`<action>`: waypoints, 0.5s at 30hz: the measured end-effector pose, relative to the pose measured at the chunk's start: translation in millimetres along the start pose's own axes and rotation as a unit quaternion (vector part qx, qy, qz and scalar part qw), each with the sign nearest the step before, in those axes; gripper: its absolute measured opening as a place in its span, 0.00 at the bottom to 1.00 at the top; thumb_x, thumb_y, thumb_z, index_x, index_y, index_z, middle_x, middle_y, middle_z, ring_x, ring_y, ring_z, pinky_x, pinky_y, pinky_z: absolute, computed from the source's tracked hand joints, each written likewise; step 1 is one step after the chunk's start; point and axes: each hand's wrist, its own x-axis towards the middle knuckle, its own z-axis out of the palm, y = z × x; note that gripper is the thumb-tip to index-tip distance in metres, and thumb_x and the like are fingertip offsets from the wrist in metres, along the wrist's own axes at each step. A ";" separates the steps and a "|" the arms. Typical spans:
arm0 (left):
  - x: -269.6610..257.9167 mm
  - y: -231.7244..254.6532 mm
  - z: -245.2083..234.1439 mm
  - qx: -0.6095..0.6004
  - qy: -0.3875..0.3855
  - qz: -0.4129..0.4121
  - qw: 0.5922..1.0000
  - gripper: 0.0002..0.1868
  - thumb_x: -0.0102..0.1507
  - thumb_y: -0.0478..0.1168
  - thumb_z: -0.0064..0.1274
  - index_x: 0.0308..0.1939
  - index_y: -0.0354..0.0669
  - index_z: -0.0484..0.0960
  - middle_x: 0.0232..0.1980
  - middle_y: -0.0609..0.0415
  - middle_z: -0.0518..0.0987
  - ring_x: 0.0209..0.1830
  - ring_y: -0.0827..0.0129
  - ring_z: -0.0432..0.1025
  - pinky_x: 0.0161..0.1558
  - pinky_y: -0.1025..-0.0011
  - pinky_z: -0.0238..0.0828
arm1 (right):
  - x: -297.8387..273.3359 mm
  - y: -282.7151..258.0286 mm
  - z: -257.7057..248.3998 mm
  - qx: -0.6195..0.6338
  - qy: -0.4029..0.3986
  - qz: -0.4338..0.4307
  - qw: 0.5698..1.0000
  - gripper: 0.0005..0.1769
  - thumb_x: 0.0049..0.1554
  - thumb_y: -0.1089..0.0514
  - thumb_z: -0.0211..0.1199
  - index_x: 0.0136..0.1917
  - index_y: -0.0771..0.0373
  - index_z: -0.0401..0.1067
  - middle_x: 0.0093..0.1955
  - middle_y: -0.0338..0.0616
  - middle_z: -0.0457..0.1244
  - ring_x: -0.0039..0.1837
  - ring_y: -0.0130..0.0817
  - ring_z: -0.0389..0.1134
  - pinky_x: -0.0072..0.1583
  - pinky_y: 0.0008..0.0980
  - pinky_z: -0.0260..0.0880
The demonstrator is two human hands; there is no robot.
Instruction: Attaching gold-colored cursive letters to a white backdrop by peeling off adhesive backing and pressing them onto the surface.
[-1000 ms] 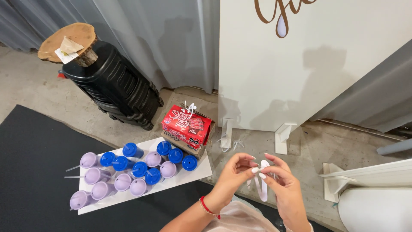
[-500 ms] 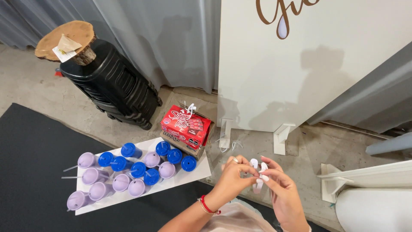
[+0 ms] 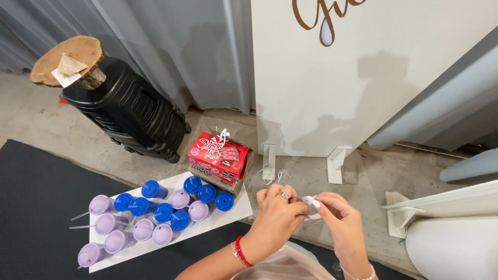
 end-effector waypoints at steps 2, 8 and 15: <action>-1.7 5.4 -3.1 -0.004 -0.002 -0.004 1.000 0.09 0.63 0.39 0.66 0.35 0.59 0.80 0.42 0.61 0.68 0.46 0.59 0.63 0.43 0.57 0.49 | 0.3 4.8 0.1 0.011 0.006 0.001 1.000 0.06 0.58 0.68 0.67 0.45 0.75 0.82 0.51 0.49 0.71 0.51 0.37 0.71 0.54 0.33 0.71; -10.5 11.0 -0.9 -0.070 -0.008 0.015 0.997 0.12 0.64 0.42 0.68 0.47 0.60 0.81 0.47 0.62 0.74 0.52 0.61 0.66 0.48 0.58 0.49 | 5.0 15.8 2.8 0.020 0.036 0.004 0.999 0.06 0.62 0.68 0.63 0.48 0.73 0.79 0.48 0.47 0.70 0.45 0.36 0.68 0.49 0.32 0.70; -16.8 12.0 -1.9 0.026 0.071 0.056 0.996 0.10 0.68 0.38 0.62 0.36 0.58 0.77 0.43 0.64 0.70 0.47 0.64 0.65 0.47 0.61 0.49 | 10.5 30.8 0.1 0.065 0.016 0.035 0.997 0.09 0.61 0.63 0.67 0.49 0.73 0.80 0.27 0.48 0.59 0.31 0.34 0.57 0.33 0.34 0.58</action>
